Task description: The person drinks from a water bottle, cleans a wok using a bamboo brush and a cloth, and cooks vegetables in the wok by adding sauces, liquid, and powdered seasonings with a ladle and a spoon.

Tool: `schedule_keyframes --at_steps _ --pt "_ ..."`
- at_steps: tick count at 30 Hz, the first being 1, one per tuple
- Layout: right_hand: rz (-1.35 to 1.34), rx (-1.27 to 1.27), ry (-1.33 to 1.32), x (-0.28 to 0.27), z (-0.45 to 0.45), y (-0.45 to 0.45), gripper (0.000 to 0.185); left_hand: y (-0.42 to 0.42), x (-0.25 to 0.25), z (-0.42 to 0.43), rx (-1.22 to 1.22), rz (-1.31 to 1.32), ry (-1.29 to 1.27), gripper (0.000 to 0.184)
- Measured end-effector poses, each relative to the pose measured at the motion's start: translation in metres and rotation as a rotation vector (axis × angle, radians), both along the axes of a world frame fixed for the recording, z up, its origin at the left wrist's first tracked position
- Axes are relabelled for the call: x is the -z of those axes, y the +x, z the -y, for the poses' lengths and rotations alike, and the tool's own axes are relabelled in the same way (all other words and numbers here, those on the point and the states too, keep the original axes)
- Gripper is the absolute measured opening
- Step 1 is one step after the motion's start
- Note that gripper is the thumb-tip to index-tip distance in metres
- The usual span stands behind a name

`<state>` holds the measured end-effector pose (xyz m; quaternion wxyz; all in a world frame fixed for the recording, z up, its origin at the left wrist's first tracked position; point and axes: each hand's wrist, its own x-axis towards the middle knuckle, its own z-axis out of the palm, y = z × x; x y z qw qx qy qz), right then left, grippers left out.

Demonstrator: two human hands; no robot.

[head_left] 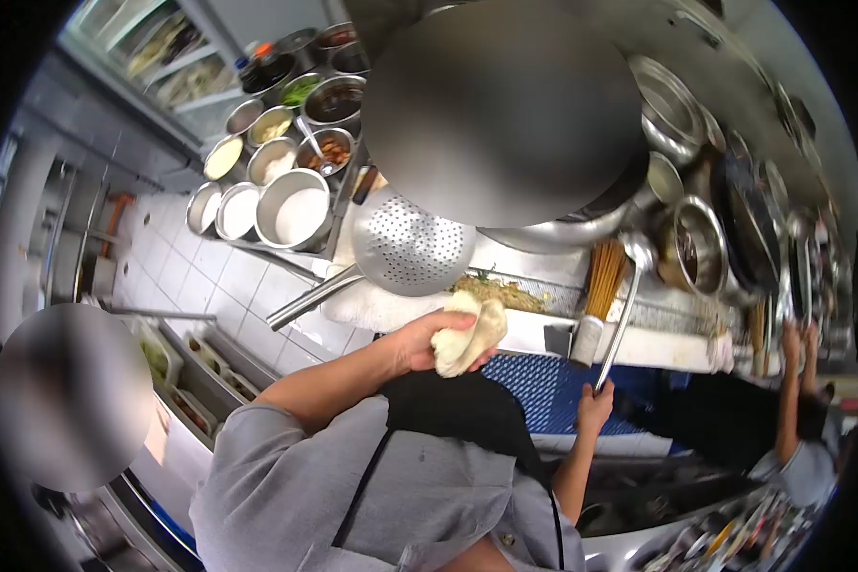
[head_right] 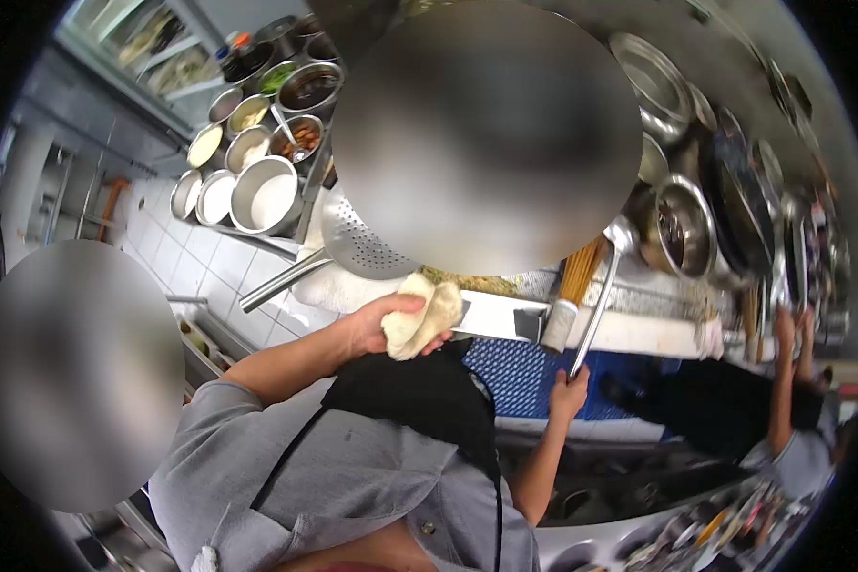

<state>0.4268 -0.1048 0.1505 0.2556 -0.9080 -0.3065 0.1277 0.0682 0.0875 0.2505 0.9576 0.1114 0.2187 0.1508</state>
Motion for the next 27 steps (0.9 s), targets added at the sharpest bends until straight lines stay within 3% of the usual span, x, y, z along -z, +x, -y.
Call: schedule_keyframes --at_steps 4,7,8,12,14,18,22,27 --pt "0.003 0.054 -0.007 -0.021 0.003 0.008 0.024 -0.048 -0.007 0.017 -0.163 -0.171 0.163 0.072" --pt "-0.189 0.040 0.245 0.005 0.030 0.018 0.018 -0.087 0.018 0.023 -0.242 -0.181 0.113 0.079" --pt "-0.343 0.108 0.292 -0.034 0.019 -0.013 0.017 -0.100 0.016 0.026 -0.257 -0.255 0.090 0.076" --pt "-0.597 0.010 0.502 -0.076 -0.014 -0.061 0.017 -0.141 0.033 0.029 -0.347 -0.194 0.051 0.063" --pt "-0.594 -0.090 0.558 -0.107 -0.056 -0.088 0.015 -0.148 0.037 0.020 -0.362 -0.108 0.111 0.067" --pt "-0.599 -0.218 0.662 -0.188 -0.157 -0.108 0.023 -0.130 -0.003 0.007 -0.397 -0.133 0.332 0.079" --pt "-0.614 -0.270 0.719 -0.236 -0.274 -0.085 0.015 -0.140 -0.003 0.014 -0.370 -0.161 0.244 0.076" --pt "-0.652 -0.195 0.755 -0.269 -0.406 -0.022 0.004 -0.163 0.017 0.049 -0.614 -0.365 0.176 0.062"
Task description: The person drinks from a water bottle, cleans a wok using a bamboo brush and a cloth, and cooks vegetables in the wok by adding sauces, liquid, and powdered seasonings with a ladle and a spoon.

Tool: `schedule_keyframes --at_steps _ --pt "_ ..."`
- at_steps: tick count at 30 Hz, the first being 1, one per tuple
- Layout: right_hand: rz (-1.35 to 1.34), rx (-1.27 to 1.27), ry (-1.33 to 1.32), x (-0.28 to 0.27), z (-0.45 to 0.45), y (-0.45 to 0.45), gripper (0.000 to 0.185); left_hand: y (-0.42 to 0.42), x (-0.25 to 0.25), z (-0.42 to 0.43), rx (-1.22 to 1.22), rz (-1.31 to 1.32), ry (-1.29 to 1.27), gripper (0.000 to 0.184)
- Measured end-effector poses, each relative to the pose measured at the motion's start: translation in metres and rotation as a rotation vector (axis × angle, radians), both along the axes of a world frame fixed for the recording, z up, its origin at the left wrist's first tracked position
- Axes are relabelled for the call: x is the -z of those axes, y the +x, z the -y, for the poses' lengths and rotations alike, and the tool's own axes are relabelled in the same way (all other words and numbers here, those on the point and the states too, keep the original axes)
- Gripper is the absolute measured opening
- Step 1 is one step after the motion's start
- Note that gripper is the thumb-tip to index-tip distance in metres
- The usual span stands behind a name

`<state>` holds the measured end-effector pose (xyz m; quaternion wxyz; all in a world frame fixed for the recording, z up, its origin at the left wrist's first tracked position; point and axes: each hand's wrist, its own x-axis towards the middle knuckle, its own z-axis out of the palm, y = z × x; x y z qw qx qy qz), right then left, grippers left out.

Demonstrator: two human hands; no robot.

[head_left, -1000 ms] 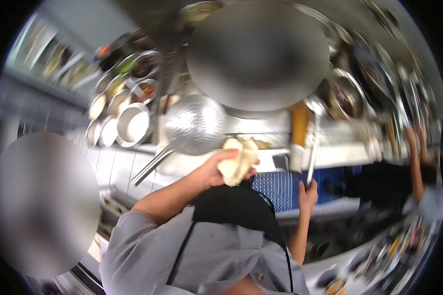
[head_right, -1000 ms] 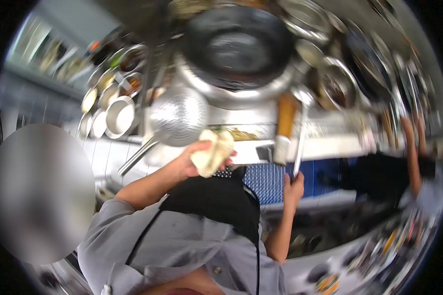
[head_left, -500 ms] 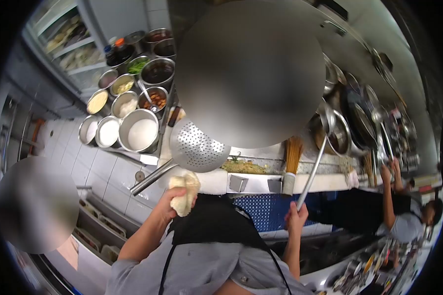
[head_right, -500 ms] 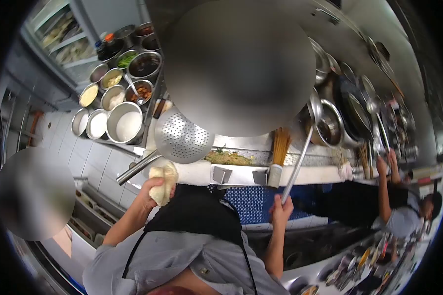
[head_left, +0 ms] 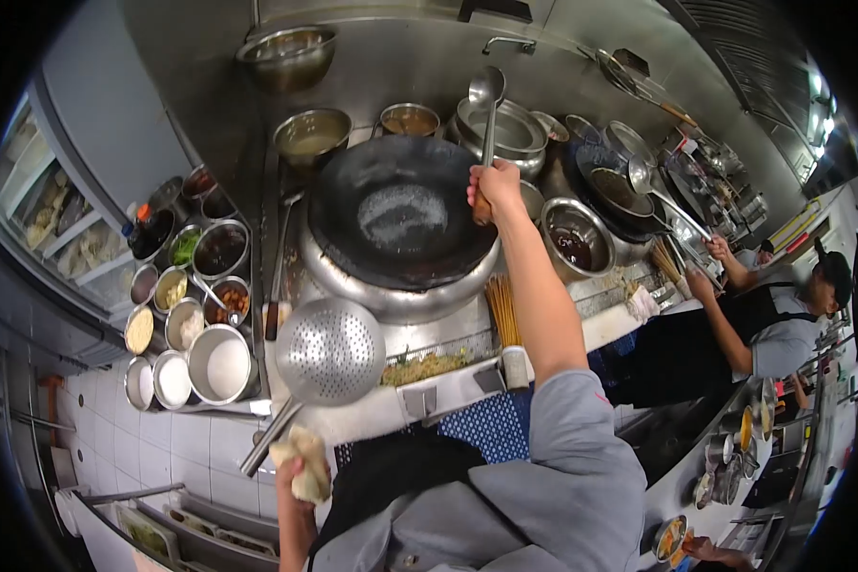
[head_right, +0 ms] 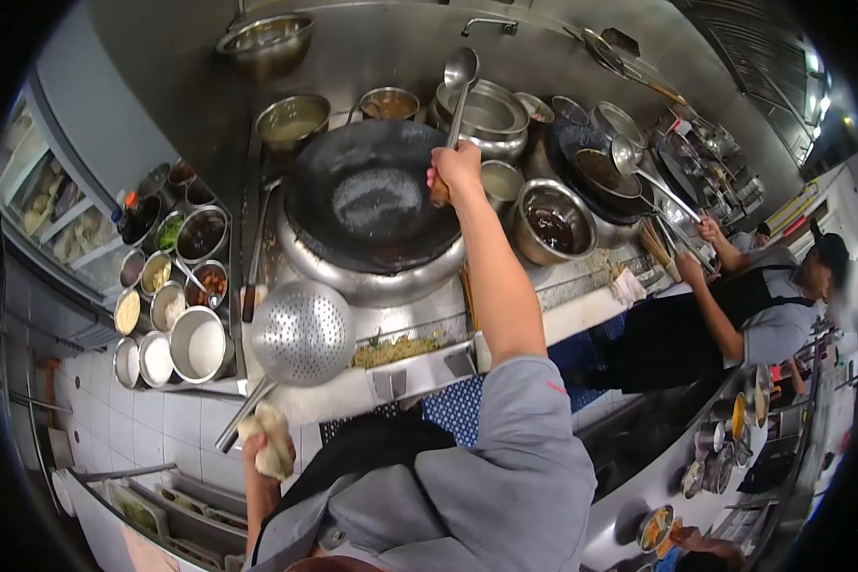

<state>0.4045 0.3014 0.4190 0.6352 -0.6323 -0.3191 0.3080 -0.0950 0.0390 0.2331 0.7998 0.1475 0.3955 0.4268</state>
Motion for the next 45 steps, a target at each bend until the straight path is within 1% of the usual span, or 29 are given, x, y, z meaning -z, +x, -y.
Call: schedule_keyframes --at_steps 2,4,6,8,9,12,13,16,17,18,20,21,22,24,25,27,29,30,31,33,34,35,37,38,39,40,42,43,45 --pt "-0.053 0.045 0.031 -0.004 -0.042 0.022 0.004 -0.001 0.007 0.019 -0.241 -0.045 -0.138 0.060" --pt "-0.076 0.115 0.055 -0.009 -0.082 0.044 0.006 -0.009 0.017 0.032 -0.325 -0.105 -0.186 0.055" --pt "-0.122 0.171 0.094 -0.014 -0.120 0.068 0.007 0.003 -0.004 0.038 -0.418 -0.166 -0.165 0.052" --pt "-0.139 0.225 0.079 -0.021 -0.154 0.088 0.008 0.003 -0.014 0.043 -0.380 -0.223 -0.153 0.050" --pt "-0.117 0.205 0.049 -0.025 -0.169 0.098 0.012 0.003 -0.015 0.043 -0.394 -0.223 -0.182 0.050" --pt "-0.303 0.092 0.189 -0.031 -0.198 0.121 0.016 0.005 -0.014 0.041 -0.284 -0.265 -0.157 0.049" --pt "-0.364 0.013 0.173 -0.035 -0.195 0.129 0.009 0.019 -0.019 0.037 -0.381 -0.268 -0.179 0.050" --pt "-0.925 -0.284 0.458 -0.018 -0.161 0.149 0.018 0.036 -0.027 0.023 -0.308 -0.322 -0.158 0.050" --pt "-0.892 -0.266 0.454 -0.007 -0.146 0.155 0.023 0.042 -0.032 0.017 -0.294 -0.308 -0.149 0.052" --pt "-0.820 -0.229 0.326 0.000 -0.127 0.162 0.019 0.045 -0.032 0.012 -0.295 -0.305 -0.166 0.053" --pt "-0.075 -0.015 -0.025 0.005 -0.096 0.164 0.015 0.049 -0.025 0.003 -0.307 -0.298 -0.188 0.054" --pt "0.026 0.002 -0.105 0.011 -0.093 0.174 0.014 0.041 -0.017 0.000 -0.237 -0.220 -0.178 0.056" --pt "0.126 0.015 -0.183 0.023 -0.093 0.187 0.013 0.037 -0.009 -0.003 -0.244 -0.254 -0.179 0.059" --pt "0.329 0.063 -0.318 0.029 -0.091 0.196 0.008 0.044 0.000 -0.013 -0.256 -0.317 -0.177 0.063" --pt "0.426 0.095 -0.378 0.036 -0.090 0.198 0.011 0.044 -0.001 -0.013 -0.270 -0.343 -0.159 0.068" --pt "0.558 0.120 -0.503 0.042 -0.091 0.199 0.023 0.047 -0.007 -0.017 -0.224 -0.327 -0.062 0.071" --pt "0.417 -0.033 -0.590 0.034 -0.096 0.202 0.019 0.053 -0.015 -0.015 -0.219 -0.334 0.044 0.077" --pt "0.345 -0.115 -0.635 0.030 -0.103 0.202 0.018 0.054 -0.017 -0.013 -0.193 -0.351 0.052 0.078" --pt "0.047 -0.268 -0.497 0.059 -0.123 0.239 0.011 0.052 -0.017 -0.010 -0.170 -0.363 0.058 0.079" --pt "-0.632 0.008 0.166 0.055 -0.094 0.209 0.007 0.058 -0.027 -0.003 -0.150 -0.350 0.034 0.081" --pt "-0.553 -0.057 0.306 0.053 -0.084 0.200 0.008 0.058 -0.031 0.000 -0.133 -0.328 -0.011 0.079" --pt "-0.671 -0.121 0.435 0.054 -0.082 0.195 0.011 0.057 -0.019 0.007 -0.210 -0.331 -0.075 0.076" --pt "-0.857 -0.113 0.419 0.035 -0.084 0.192 0.024 0.053 -0.002 0.015 -0.224 -0.331 -0.074 0.070" --pt "-0.951 -0.101 0.411 0.024 -0.086 0.190 0.032 0.059 -0.022 0.009 -0.168 -0.242 -0.073 0.071" --pt "-1.061 -0.229 0.287 0.013 -0.091 0.200 0.022 0.063 -0.028 0.006 -0.139 -0.230 -0.039 0.072" --pt "-1.167 -0.346 0.162 0.004 -0.098 0.215 0.014 0.065 -0.023 0.004 -0.165 -0.211 0.034 0.071" --pt "-1.276 -0.419 0.107 -0.035 -0.091 0.171 0.030 0.070 -0.047 0.000 -0.182 -0.150 -0.001 0.068" --pt "-1.280 -0.464 0.154 -0.038 -0.095 0.158 0.041 0.068 -0.048 0.000 -0.170 -0.136 -0.007 0.067" --pt "-1.312 -0.470 0.155 -0.051 -0.092 0.114 0.044 0.060 -0.045 0.003 -0.139 -0.113 -0.011 0.065"
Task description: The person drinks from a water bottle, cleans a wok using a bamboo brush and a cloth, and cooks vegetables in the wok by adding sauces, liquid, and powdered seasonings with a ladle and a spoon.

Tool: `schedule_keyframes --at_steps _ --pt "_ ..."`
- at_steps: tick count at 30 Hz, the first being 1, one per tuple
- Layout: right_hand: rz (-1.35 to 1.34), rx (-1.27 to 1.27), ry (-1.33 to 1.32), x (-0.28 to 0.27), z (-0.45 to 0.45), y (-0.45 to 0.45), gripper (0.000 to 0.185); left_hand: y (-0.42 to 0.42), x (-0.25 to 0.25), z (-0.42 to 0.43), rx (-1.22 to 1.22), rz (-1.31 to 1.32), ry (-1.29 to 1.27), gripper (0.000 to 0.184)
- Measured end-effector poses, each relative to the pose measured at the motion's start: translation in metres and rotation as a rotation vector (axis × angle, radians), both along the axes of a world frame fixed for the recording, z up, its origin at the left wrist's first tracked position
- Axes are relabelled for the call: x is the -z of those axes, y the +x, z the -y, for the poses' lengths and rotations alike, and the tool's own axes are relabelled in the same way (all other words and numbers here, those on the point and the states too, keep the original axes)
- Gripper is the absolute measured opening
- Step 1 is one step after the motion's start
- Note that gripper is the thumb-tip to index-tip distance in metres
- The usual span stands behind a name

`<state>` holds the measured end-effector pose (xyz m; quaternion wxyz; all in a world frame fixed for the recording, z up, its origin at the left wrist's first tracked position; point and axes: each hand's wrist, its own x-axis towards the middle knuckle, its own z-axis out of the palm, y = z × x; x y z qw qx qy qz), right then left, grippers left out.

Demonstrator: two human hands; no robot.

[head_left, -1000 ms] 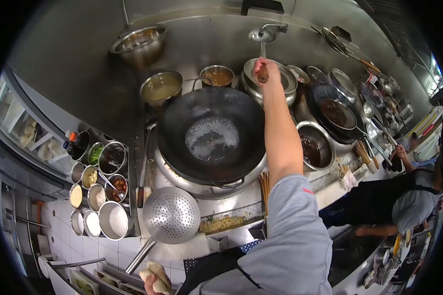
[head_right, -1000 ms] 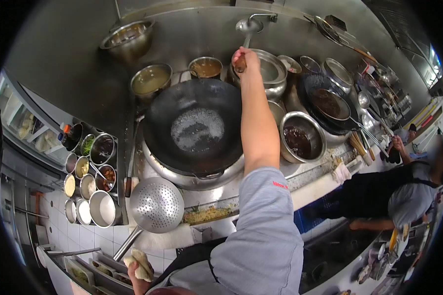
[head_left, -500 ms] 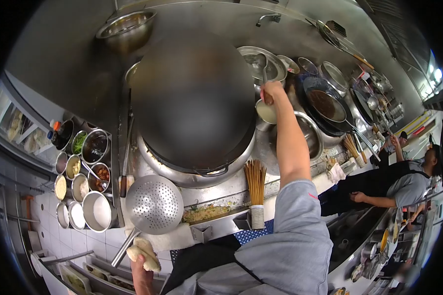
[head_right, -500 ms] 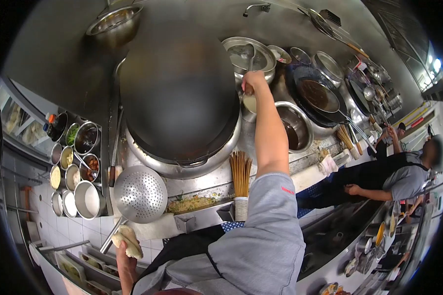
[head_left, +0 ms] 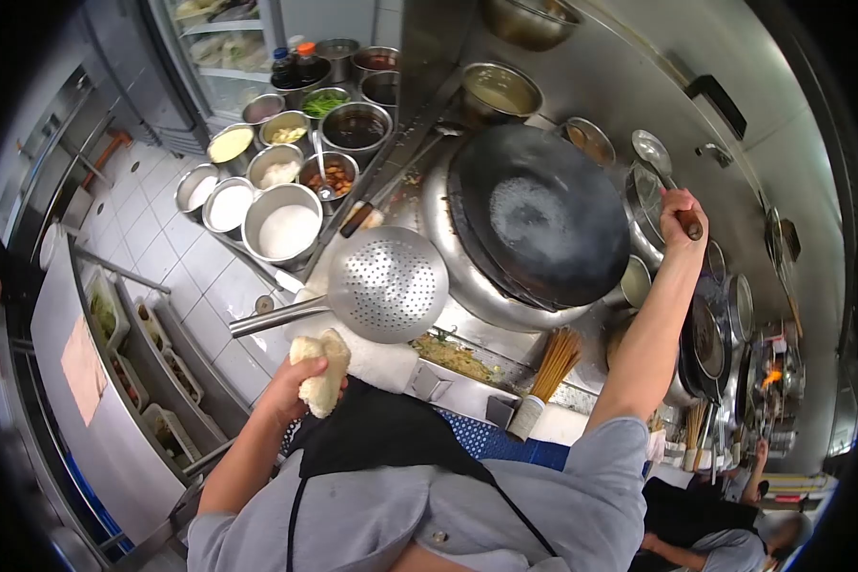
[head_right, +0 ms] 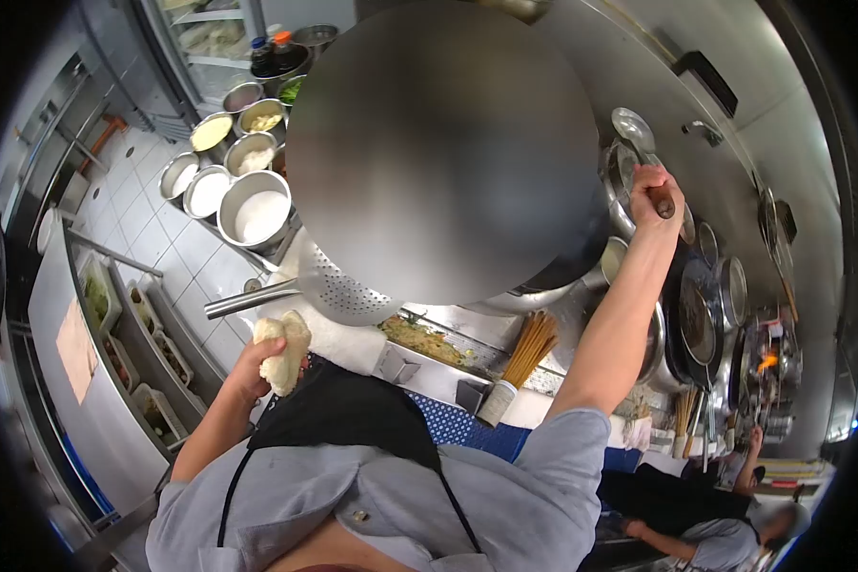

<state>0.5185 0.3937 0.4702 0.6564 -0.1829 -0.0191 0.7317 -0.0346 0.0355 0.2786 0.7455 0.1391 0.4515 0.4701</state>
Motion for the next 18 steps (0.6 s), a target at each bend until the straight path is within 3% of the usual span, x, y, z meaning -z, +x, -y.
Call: schedule_keyframes --at_steps 9,11,15,18 --pt "-0.247 -0.291 -0.043 0.016 -0.015 -0.159 0.063 -0.016 0.010 0.029 -0.186 -0.041 0.048 0.064" --pt "-0.107 -0.271 -0.139 0.016 -0.014 -0.193 0.044 -0.021 0.011 0.037 -0.236 -0.040 0.046 0.064" --pt "0.441 -0.399 -0.090 0.030 -0.023 -0.230 0.007 -0.027 0.019 0.048 -0.292 -0.026 0.036 0.062" --pt "1.097 -0.373 -0.068 0.030 0.001 -0.259 0.013 -0.025 0.021 0.046 -0.290 -0.064 0.032 0.060"
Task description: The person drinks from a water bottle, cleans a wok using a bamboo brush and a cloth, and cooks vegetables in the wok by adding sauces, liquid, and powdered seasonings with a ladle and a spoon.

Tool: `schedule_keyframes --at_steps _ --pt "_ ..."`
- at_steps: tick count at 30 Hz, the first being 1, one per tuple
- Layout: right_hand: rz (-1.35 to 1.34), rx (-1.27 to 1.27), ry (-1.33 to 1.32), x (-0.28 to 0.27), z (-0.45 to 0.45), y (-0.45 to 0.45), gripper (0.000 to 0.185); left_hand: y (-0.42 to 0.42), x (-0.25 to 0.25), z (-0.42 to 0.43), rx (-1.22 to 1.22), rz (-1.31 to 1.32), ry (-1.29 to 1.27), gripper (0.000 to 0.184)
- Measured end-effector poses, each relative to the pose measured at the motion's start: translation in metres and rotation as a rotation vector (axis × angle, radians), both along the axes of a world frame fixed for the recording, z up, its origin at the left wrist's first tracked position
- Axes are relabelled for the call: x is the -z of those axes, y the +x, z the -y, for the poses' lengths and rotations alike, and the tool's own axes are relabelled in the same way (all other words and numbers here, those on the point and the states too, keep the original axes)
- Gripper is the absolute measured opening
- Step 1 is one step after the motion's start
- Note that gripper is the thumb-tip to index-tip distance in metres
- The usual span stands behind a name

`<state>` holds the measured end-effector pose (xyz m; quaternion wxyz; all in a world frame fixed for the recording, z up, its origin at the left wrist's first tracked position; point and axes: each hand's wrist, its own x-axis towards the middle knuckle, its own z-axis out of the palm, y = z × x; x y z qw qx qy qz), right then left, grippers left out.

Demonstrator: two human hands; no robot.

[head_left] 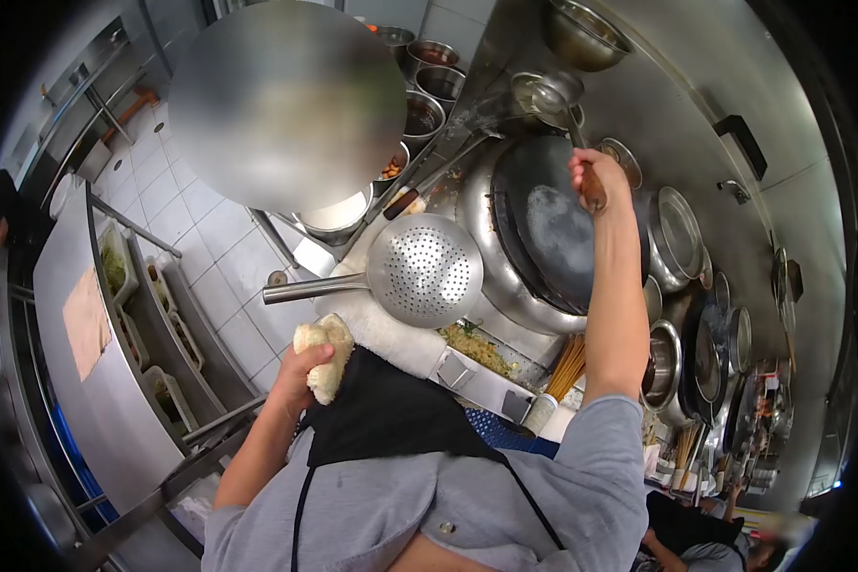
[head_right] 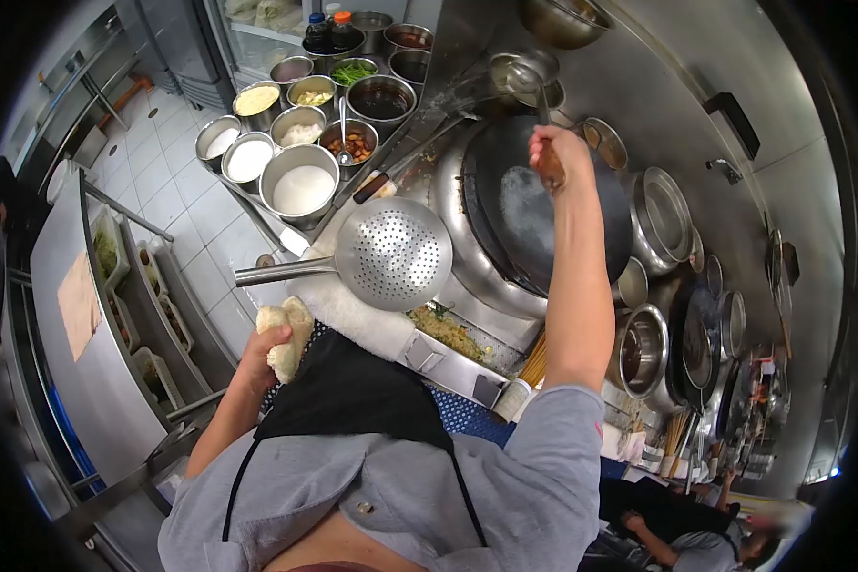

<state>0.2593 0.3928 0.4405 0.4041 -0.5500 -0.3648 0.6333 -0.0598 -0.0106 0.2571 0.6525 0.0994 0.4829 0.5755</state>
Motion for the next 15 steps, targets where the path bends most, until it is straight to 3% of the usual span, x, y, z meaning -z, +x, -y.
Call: schedule_keyframes --at_steps 4,8,11,13,15 --pt "0.480 -0.059 0.278 -0.005 0.050 0.012 0.012 0.007 0.003 -0.016 0.037 -0.059 0.046 0.054" --pt "0.641 0.030 0.403 -0.018 0.092 0.055 0.057 0.012 -0.001 -0.036 0.155 -0.088 0.051 0.052" --pt "0.780 0.098 0.364 -0.019 0.096 0.109 0.057 0.015 -0.006 -0.044 0.188 -0.111 0.022 0.053" --pt "0.914 0.270 0.373 -0.015 0.100 0.139 0.054 0.021 0.008 -0.050 0.209 -0.137 -0.001 0.057" --pt "0.965 0.309 0.350 -0.007 0.089 0.185 0.035 0.028 0.014 -0.052 0.165 -0.106 0.074 0.057"
